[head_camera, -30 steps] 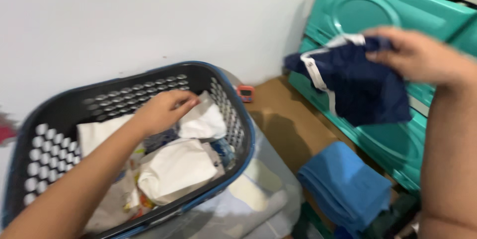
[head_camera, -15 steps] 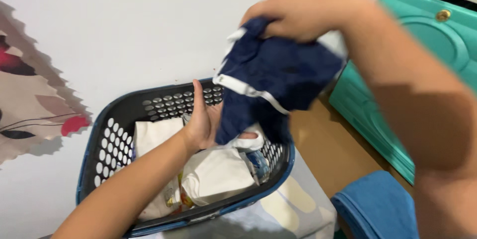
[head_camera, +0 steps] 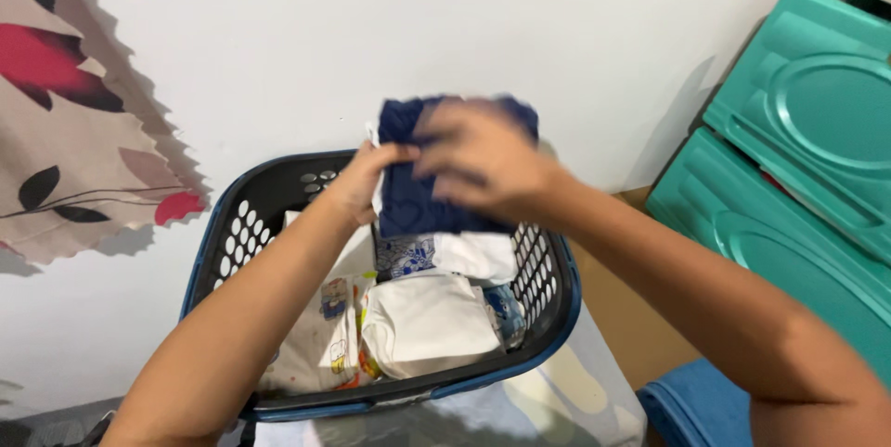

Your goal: The person folds various baby clothes and towels by hand and places them into a blue laundry basket. They then open a teal drawer and place folded items inside.

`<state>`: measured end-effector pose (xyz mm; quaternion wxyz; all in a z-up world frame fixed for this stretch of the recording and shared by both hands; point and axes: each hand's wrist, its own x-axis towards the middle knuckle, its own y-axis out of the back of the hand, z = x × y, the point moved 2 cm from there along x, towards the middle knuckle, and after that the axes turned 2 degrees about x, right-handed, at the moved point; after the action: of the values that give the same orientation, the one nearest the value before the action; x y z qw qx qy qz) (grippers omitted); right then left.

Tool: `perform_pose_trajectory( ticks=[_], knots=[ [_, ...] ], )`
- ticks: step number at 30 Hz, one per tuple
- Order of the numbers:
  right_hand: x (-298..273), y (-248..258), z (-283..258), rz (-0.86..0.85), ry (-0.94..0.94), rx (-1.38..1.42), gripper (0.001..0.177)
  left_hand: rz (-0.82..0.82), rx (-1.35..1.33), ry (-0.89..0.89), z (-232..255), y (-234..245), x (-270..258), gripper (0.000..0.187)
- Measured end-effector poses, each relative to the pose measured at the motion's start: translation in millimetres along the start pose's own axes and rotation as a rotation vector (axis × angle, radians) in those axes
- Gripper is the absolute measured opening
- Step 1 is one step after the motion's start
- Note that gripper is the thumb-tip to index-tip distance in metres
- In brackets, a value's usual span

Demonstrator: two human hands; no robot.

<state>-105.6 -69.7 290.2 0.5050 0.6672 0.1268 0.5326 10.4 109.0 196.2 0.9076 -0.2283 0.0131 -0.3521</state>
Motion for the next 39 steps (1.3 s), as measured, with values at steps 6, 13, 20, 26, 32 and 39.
perform_pose_trajectory(
  ticks=[6, 13, 20, 26, 32, 39],
  knots=[
    [-2.2, -22.0, 35.6, 0.389, -0.864, 1.259, 0.073, -0.050, -0.135, -0.125, 40.7, -4.7, -18.1, 0.049],
    [4.8, -71.6, 55.3, 0.372, -0.867, 1.656, 0.061, -0.046, -0.155, 0.085, 42.0, 30.7, -17.7, 0.056],
    [-15.8, -109.2, 65.1, 0.378, -1.036, 1.482, 0.059, -0.038, 0.427, 0.289, 38.9, 73.7, -7.4, 0.057],
    [-24.0, -110.8, 70.7, 0.341, -0.974, 1.343, 0.062, -0.112, 0.612, 0.391, 43.2, 86.1, -13.9, 0.054],
    [-0.4, -82.9, 74.8, -0.111, -0.552, 0.807, 0.072, -0.211, 0.963, 0.561, 39.8, 95.2, -24.8, 0.062],
    [34.4, -156.4, 128.6, -1.002, -0.466, 0.491, 0.098, -0.093, 1.570, 0.360, 30.5, 123.6, -10.6, 0.075]
  ],
)
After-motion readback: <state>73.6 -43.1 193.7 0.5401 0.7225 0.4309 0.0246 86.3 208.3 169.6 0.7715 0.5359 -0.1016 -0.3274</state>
